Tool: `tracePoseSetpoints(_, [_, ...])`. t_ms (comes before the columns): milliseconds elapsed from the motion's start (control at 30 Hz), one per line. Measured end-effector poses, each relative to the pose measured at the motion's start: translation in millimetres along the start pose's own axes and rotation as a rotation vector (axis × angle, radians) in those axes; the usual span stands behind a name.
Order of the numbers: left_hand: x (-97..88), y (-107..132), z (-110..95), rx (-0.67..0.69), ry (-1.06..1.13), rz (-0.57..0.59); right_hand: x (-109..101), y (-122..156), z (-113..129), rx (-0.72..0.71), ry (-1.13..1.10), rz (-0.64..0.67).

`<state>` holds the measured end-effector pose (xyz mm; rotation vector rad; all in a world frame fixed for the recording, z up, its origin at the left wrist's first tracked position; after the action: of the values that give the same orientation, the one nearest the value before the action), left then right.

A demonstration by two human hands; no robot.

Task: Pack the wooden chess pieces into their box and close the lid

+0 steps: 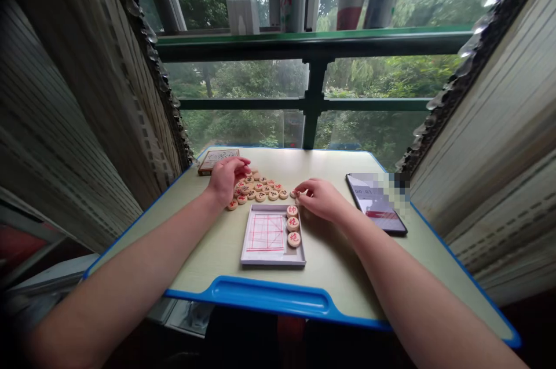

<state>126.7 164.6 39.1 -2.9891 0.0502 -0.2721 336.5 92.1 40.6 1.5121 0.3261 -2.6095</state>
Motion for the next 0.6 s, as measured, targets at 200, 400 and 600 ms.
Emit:
tracePoseSetpoints(200, [4.4, -1, -7, 0.032, -0.206, 0.082, 7, 0, 10, -0.1, -0.078, 0.046])
tracePoseSetpoints(400, [6.4, 3, -23, 0.291, -1.216, 0.207, 8, 0, 11, -0.113, -0.09, 0.037])
tracePoseSetpoints(600, [12.5, 14, 1, 0.049, -1.292, 0.501, 11, -2, 7, -0.148, -0.04, 0.013])
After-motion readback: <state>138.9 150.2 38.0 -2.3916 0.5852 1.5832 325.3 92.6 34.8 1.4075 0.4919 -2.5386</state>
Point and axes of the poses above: each hand's wrist, its own y-axis away from the middle knuckle, its own x-axis out of the palm, z = x × y, the point moved 8 cm from there along -y, towards the middle knuckle, and after that the axes turned 2 degrees about z, right-handed, at the moved point
